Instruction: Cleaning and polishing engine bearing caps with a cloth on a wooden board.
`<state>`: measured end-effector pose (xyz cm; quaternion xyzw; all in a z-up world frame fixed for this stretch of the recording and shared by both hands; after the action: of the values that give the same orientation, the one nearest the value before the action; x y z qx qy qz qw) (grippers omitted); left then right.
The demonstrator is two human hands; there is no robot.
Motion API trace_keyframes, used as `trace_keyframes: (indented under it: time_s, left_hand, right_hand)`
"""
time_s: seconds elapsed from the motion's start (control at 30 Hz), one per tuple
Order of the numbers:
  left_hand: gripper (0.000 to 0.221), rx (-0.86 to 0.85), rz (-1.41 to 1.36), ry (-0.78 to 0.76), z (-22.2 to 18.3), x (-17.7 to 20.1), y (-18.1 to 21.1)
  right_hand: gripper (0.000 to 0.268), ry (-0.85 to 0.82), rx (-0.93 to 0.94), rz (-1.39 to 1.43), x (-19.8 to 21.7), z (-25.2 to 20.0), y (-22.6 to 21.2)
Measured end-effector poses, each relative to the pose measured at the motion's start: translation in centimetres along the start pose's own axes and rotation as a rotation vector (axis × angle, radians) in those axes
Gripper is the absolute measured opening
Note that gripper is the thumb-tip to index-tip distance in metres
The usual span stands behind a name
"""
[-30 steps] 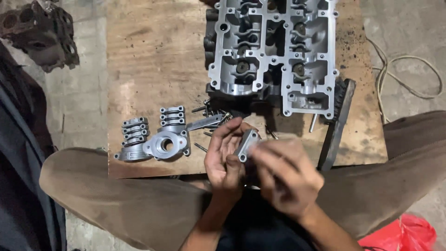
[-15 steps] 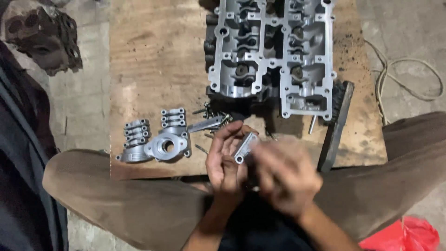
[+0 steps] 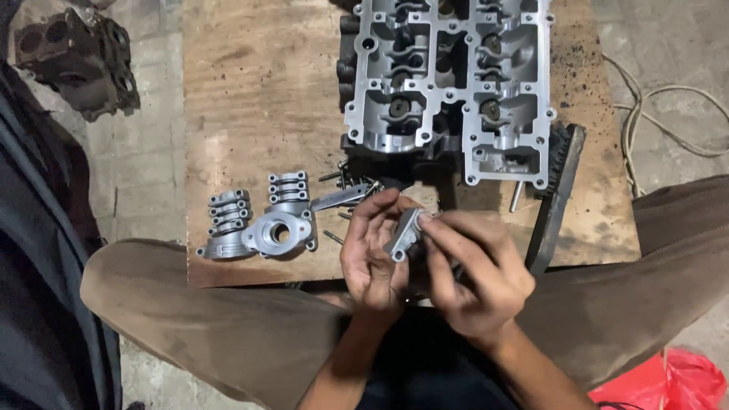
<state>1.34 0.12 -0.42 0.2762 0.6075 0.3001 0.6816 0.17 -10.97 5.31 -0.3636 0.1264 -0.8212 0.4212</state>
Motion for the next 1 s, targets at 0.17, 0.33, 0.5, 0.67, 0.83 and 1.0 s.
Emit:
trace_keyframes:
  time_s: [0.17, 0.33, 0.5, 0.67, 0.83, 1.0]
  left_hand:
    - [0.071, -0.001, 0.074, 0.016, 0.0, -0.2, 0.8]
    - [0.068, 0.000, -0.012, 0.008, -0.5, 0.3, 0.5]
    - [0.067, 0.039, -0.038, 0.011, -0.9, 0.5, 0.6]
    - [0.085, -0.014, -0.129, 0.068, 0.0, 0.9, 1.0]
    - [0.089, -0.100, -0.227, 0.081, 1.1, 1.5, 1.9]
    - [0.100, -0.190, -0.172, 0.185, 0.8, 1.7, 1.8]
  right_hand:
    - [0.034, 0.022, 0.138, 0.108, -1.4, -2.0, 1.6]
    - [0.026, -0.016, 0.106, 0.080, -0.3, 0.2, -1.0]
    - [0.026, 0.000, 0.032, 0.065, -0.1, 0.9, -1.3]
    - [0.040, -0.054, 0.046, -0.224, -0.1, -1.1, 0.7]
    - [0.025, -0.033, -0.023, -0.081, -0.2, 2.5, 0.5]
    - [0.014, -0.031, 0.061, -0.079, -0.9, 1.7, 1.4]
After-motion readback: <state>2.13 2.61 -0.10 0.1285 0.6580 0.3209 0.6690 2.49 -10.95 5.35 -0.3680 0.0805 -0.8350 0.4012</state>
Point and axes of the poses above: each hand's wrist, its own z-axis towards the middle knuckle, its own x-axis out of the back of the hand, y = z × x, the point moved 2 cm from there along z, towards the middle knuckle, and after that the axes turned 7 degrees about x, right-handed, at the moved point
